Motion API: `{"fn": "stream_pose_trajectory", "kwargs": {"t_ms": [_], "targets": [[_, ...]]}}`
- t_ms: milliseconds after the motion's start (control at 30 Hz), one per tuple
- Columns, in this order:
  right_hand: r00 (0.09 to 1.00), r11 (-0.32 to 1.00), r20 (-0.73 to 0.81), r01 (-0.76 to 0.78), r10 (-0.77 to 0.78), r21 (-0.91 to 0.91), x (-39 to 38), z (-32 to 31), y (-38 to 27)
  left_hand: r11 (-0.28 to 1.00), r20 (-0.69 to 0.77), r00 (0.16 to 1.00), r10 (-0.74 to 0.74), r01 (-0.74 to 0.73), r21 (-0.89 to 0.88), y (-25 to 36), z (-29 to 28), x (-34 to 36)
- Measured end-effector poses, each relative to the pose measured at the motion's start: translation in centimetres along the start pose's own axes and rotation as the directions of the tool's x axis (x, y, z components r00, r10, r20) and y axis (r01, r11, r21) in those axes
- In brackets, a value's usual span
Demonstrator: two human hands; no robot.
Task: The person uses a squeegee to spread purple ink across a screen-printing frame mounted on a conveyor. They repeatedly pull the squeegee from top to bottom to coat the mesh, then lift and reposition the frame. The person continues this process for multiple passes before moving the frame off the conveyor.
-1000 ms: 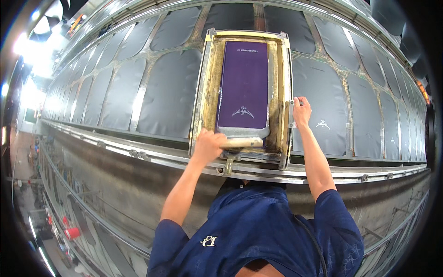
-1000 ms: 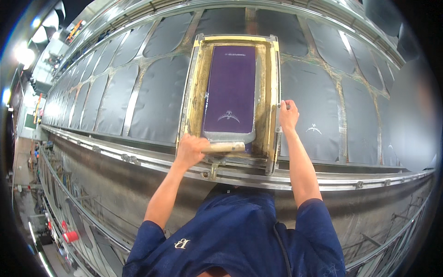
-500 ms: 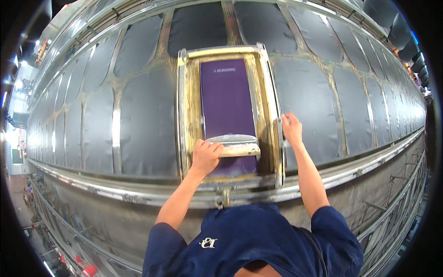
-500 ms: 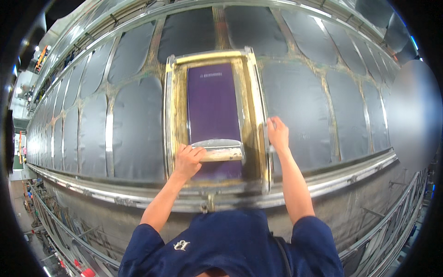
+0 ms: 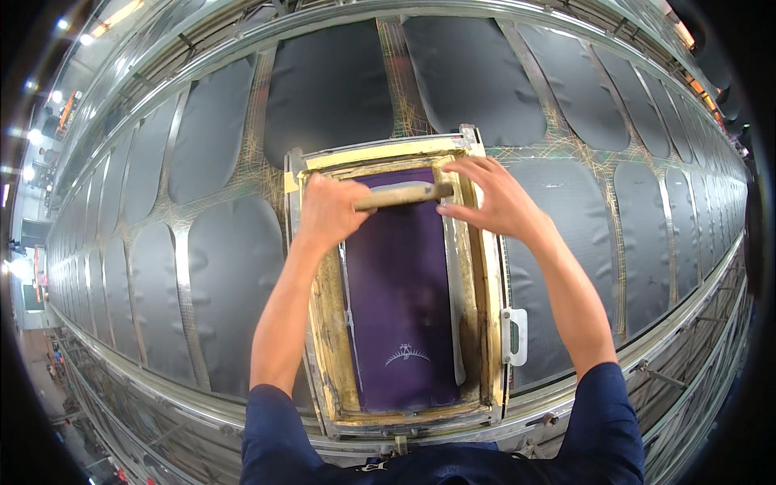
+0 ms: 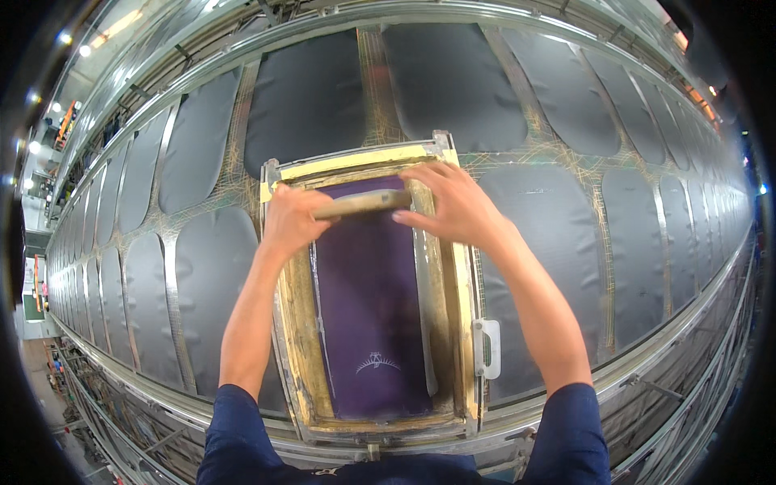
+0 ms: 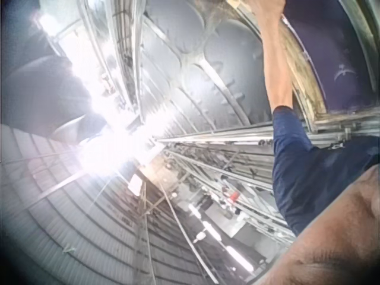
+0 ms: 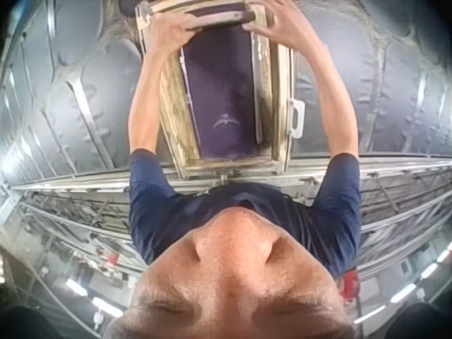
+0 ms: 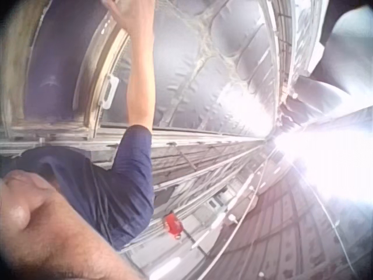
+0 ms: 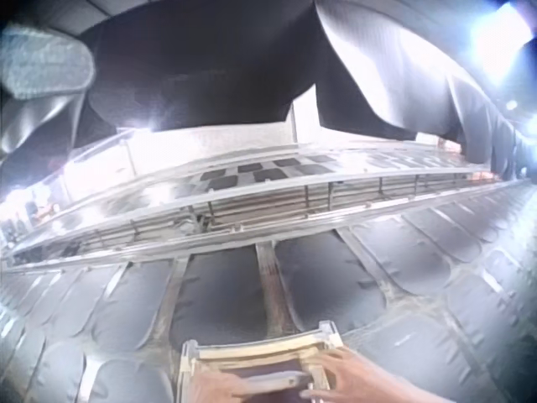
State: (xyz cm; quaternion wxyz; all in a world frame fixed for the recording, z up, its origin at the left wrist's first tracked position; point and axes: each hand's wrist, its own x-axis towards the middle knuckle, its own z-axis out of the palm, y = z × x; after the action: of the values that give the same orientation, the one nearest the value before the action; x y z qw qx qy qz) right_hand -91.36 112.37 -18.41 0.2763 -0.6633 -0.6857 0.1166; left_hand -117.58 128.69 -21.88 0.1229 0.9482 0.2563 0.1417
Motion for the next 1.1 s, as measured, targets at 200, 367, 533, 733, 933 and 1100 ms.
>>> {"fn": "stream_pose_trajectory", "kwargs": {"t_ms": [200, 367, 533, 733, 933, 1100], "targets": [[0.895, 0.972, 0.385, -0.183, 0.227, -0.147, 10.8, 2.8, 1.3, 0.940, 0.274, 0.912, -0.306, 0.335, -0.064, -3.3, -0.7, 6.5], [0.900, 0.961, 0.350, -0.207, 0.260, -0.182, 10.3, 4.9, 2.2, 0.964, 0.251, 0.934, -0.256, 0.264, -0.001, -3.3, 0.0, 6.4], [0.933, 0.975, 0.299, -0.159, 0.200, -0.158, 3.9, 6.2, -0.3, 0.965, 0.270, 0.931, -0.245, 0.262, -0.028, 0.0, 0.4, 0.4], [0.930, 0.981, 0.334, -0.103, 0.154, -0.165, -10.8, 6.9, -8.2, 0.982, 0.233, 0.964, -0.125, 0.154, -0.109, 8.9, 0.2, -14.8], [0.978, 0.998, 0.204, -0.030, 0.041, -0.055, -27.0, 8.7, -15.7, 0.994, 0.216, 0.973, -0.079, 0.095, -0.063, 18.4, 0.3, -30.1], [0.944, 0.997, 0.322, -0.056, 0.070, -0.054, -25.8, 7.0, -15.8, 0.993, 0.222, 0.972, -0.079, 0.096, -0.070, 18.3, -0.6, -29.0]]}}
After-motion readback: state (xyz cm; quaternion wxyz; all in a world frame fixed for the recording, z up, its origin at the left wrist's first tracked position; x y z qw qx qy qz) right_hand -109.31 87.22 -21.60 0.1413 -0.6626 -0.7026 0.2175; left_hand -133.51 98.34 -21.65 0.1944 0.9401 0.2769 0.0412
